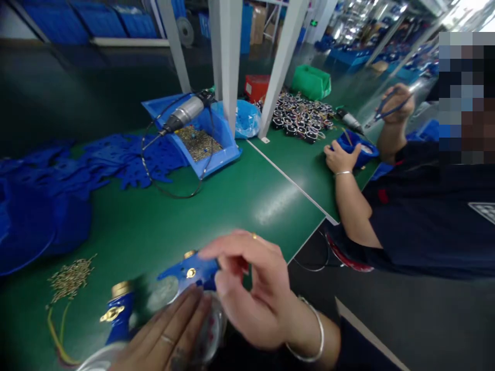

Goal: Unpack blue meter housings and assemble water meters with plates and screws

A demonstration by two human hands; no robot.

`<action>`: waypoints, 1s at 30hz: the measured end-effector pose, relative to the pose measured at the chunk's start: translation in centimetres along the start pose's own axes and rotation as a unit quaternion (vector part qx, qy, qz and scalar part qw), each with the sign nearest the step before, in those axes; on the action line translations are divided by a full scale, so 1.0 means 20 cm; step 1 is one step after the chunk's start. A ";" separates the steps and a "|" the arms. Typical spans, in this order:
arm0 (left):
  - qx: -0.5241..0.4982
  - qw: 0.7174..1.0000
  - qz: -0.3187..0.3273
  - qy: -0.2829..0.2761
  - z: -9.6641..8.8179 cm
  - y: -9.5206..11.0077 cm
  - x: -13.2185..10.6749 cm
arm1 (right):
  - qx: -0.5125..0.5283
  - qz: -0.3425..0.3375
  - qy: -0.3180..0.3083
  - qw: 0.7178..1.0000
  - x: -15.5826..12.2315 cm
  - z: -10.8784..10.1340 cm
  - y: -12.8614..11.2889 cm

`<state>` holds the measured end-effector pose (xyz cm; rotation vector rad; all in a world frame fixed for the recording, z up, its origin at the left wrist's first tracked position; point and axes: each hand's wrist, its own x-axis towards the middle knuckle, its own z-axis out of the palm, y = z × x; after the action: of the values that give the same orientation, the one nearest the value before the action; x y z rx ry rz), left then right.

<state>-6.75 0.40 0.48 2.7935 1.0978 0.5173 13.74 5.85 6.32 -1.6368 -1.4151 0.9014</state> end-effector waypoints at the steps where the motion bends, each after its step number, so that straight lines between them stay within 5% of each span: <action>1: 0.026 0.999 0.022 -0.003 -0.03 -0.01 0.01 | 0.007 -0.026 -0.038 0.999 0.01 0.04 0.04; 4: 0.068 0.997 0.043 -0.024 -0.07 -0.03 0.04 | 0.008 -0.047 -0.142 0.989 0.06 0.16 0.17; 7: 0.047 0.998 0.029 -0.036 -0.08 -0.03 0.06 | 0.017 0.044 -0.197 0.979 0.09 0.25 0.27; 24: 0.063 0.997 0.019 -0.032 -0.10 -0.07 0.07 | 0.101 0.047 -0.227 0.967 0.10 0.23 0.29; 30: 0.053 0.998 0.004 -0.018 -0.08 -0.06 0.08 | 0.149 0.137 -0.224 0.953 0.11 0.23 0.27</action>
<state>-6.94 2.41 2.18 2.8862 1.1407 0.4197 12.31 8.11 -0.62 -1.4710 -1.2688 1.6469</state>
